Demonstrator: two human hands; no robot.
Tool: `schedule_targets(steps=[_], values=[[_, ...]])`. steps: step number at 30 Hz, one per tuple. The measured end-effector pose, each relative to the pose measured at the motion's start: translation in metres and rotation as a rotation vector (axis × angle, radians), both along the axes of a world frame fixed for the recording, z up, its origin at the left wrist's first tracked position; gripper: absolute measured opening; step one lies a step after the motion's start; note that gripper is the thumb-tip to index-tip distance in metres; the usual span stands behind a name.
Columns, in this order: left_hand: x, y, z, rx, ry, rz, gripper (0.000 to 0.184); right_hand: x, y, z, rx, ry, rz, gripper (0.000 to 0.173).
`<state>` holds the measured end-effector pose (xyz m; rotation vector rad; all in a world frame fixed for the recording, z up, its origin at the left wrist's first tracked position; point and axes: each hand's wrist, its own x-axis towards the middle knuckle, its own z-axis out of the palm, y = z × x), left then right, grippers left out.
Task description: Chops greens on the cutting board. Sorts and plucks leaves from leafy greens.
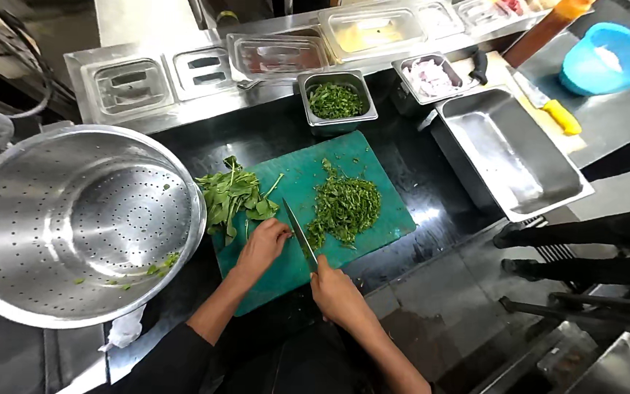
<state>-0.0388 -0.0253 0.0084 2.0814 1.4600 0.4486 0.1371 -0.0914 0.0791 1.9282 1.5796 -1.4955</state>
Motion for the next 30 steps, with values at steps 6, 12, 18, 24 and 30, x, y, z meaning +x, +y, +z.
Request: schedule_targets(steps=[6, 12, 18, 24, 30], values=[[-0.007, 0.008, -0.008, 0.043, -0.024, -0.160, 0.013, -0.022, -0.006, -0.010, 0.049, -0.105, -0.005, 0.040], [-0.008, 0.012, -0.009, 0.031, -0.020, -0.177, 0.011, -0.023, -0.002, -0.017, 0.089, -0.121, -0.012, 0.038], [0.010, -0.013, -0.018, 0.252, -0.183, -0.073, 0.013, 0.023, -0.006, -0.012, 0.189, 0.039, -0.169, 0.038], [0.099, -0.017, -0.011, 0.127, -0.030, -0.363, 0.022, 0.090, -0.016, 0.004, 0.277, 0.082, -0.455, 0.032], [0.112, -0.007, -0.004, 0.105, 0.084, -0.460, 0.020, 0.116, -0.033, 0.002, 0.292, 0.153, -0.593, 0.027]])
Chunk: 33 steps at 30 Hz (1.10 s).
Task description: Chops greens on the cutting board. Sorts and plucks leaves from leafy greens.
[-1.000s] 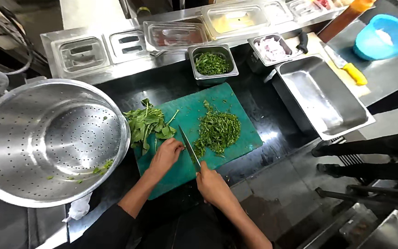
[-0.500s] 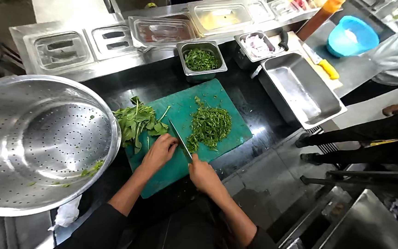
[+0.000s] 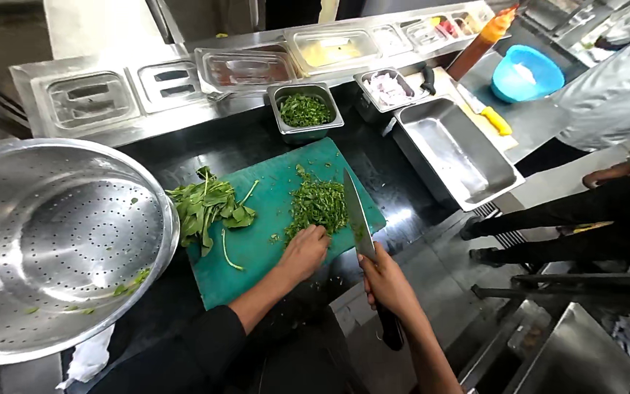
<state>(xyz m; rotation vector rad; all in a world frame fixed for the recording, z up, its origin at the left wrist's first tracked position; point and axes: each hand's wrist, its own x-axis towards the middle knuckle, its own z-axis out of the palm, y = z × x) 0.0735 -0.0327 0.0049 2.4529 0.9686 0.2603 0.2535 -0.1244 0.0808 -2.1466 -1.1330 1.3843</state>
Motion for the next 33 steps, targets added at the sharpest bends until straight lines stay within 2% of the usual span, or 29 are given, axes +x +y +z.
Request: schedule_targets(steps=[2, 5, 6, 8, 9, 10, 14, 17, 20, 25, 31, 33], values=[[-0.012, 0.000, -0.001, 0.024, -0.127, 0.068, 0.018, 0.000, -0.005, -0.006, 0.011, 0.030, -0.014, 0.026], [-0.026, 0.016, 0.016, -0.048, -0.217, 0.336, 0.026, 0.001, -0.008, -0.012, 0.030, 0.085, -0.027, 0.027], [-0.027, 0.026, 0.027, -0.135, -0.157, 0.419, 0.040, 0.001, -0.009, -0.014, 0.030, 0.102, -0.030, 0.027], [-0.024, 0.052, 0.039, -0.293, 0.002, 0.490, 0.081, 0.000, -0.008, -0.016, 0.024, 0.122, -0.030, 0.026], [-0.019, 0.063, 0.039, -0.326, 0.071, 0.472, 0.094, 0.000, -0.007, -0.017, 0.024, 0.130, -0.028, 0.026], [-0.013, 0.072, 0.037, -0.336, 0.129, 0.432, 0.096, 0.000, -0.005, -0.017, 0.028, 0.136, -0.025, 0.026], [0.007, 0.085, 0.039, -0.360, 0.121, 0.279, 0.055, 0.008, 0.001, -0.015, 0.058, 0.146, -0.026, 0.031], [-0.003, 0.089, 0.062, -0.402, 0.013, 0.265, 0.038, 0.020, 0.005, -0.013, 0.082, 0.179, -0.059, 0.031], [-0.017, 0.090, 0.091, -0.489, -0.050, 0.270, 0.036, 0.035, 0.007, -0.016, 0.071, 0.218, -0.052, 0.027], [-0.028, 0.089, 0.116, -0.630, -0.188, 0.379, 0.042, 0.056, 0.023, -0.020, 0.049, 0.238, 0.051, 0.029], [-0.020, 0.076, 0.126, -0.642, -0.381, 0.475, 0.029, 0.082, 0.044, -0.023, 0.017, 0.213, 0.203, 0.031], [-0.017, 0.071, 0.125, -0.530, -0.325, 0.517, 0.021, 0.088, 0.049, -0.023, -0.012, 0.209, 0.249, 0.031]])
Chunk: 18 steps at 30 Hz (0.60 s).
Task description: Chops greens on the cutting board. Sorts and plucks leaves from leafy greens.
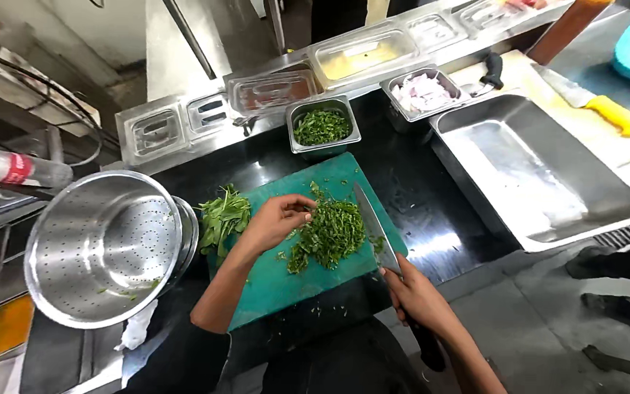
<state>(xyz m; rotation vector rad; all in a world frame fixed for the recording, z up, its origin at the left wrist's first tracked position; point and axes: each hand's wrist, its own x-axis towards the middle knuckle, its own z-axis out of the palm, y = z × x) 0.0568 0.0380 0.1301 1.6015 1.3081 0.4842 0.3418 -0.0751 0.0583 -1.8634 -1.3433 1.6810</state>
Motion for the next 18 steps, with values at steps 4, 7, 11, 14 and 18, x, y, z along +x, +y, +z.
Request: schedule_targets(steps=[4, 7, 11, 14, 18], values=[[0.023, -0.032, -0.030, 0.026, 0.387, 0.044, 0.045, 0.012, 0.009, -0.001, -0.011, 0.009, 0.083, 0.029], [0.045, -0.058, -0.085, 0.168, 0.576, 0.050, 0.078, 0.014, 0.015, -0.004, -0.035, -0.001, 0.137, 0.032], [0.038, -0.047, -0.102, 0.222, 0.465, 0.133, 0.053, 0.014, 0.022, -0.003, -0.037, -0.015, 0.211, 0.033], [0.022, -0.028, -0.076, 0.117, 0.345, 0.204, 0.052, 0.016, 0.023, 0.000, -0.041, -0.002, 0.221, 0.031], [-0.006, -0.003, -0.054, 0.002, 0.126, 0.154, 0.047, 0.017, 0.027, -0.003, -0.001, 0.023, 0.212, 0.030]])
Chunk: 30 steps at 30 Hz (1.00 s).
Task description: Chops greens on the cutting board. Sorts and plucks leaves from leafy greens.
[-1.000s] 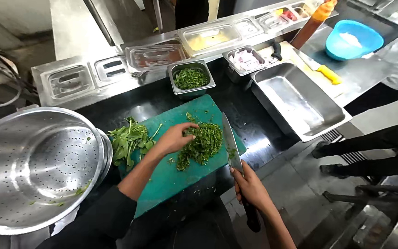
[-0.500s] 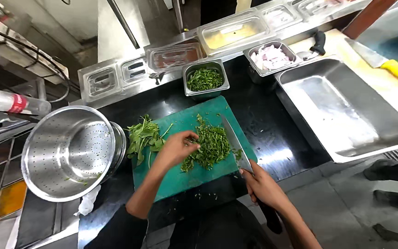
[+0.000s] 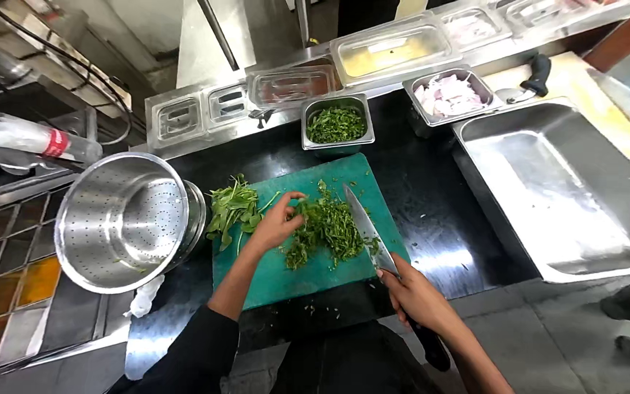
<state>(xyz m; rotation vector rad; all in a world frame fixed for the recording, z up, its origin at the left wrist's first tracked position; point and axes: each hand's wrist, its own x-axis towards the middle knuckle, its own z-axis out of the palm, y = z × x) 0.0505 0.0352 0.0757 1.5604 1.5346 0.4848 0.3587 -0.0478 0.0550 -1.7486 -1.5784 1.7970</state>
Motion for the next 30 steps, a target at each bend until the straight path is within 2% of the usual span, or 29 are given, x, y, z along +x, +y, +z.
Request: schedule_targets(steps=[3, 6, 9, 11, 13, 16, 19, 20, 23, 26, 28, 30], values=[[-0.019, 0.016, -0.004, -0.052, 0.017, -0.073, 0.037, -0.002, 0.002, -0.001, 0.011, 0.015, -0.014, 0.030], [-0.032, 0.026, -0.007, -0.054, 0.133, -0.021, 0.029, -0.004, 0.003, 0.001, 0.002, 0.006, -0.006, 0.030], [-0.036, 0.023, 0.002, -0.123, 0.018, 0.034, 0.042, -0.006, 0.005, 0.002, -0.005, -0.003, 0.010, 0.030], [-0.038, 0.019, 0.006, -0.193, -0.052, -0.008, 0.056, -0.007, 0.006, 0.003, -0.013, -0.015, 0.014, 0.030], [-0.043, 0.019, 0.008, -0.261, 0.034, -0.032, 0.065, -0.011, 0.007, 0.004, -0.021, -0.032, 0.019, 0.030], [-0.049, 0.019, 0.004, -0.172, 0.206, 0.067, 0.054, -0.018, 0.008, 0.004, -0.016, -0.035, 0.019, 0.031], [-0.047, 0.017, 0.000, -0.128, 0.247, 0.066, 0.047, -0.026, 0.006, 0.001, -0.007, -0.012, -0.006, 0.031], [-0.042, 0.015, -0.003, -0.154, 0.237, 0.065, 0.050, -0.029, 0.005, 0.000, -0.007, -0.007, -0.016, 0.031], [-0.016, 0.005, -0.016, -0.230, 0.173, 0.134, 0.074, -0.039, 0.004, 0.000, -0.010, 0.009, -0.053, 0.031], [0.018, -0.009, -0.017, -0.144, 0.249, 0.120, 0.090, -0.046, 0.001, 0.004, -0.020, 0.017, -0.086, 0.029], [0.033, -0.018, -0.023, -0.038, 0.329, 0.058, 0.077, -0.048, 0.000, 0.007, -0.030, 0.009, -0.094, 0.028], [0.036, -0.022, -0.032, 0.067, 0.347, 0.003, 0.051, -0.047, -0.002, 0.007, -0.032, -0.006, -0.102, 0.029]])
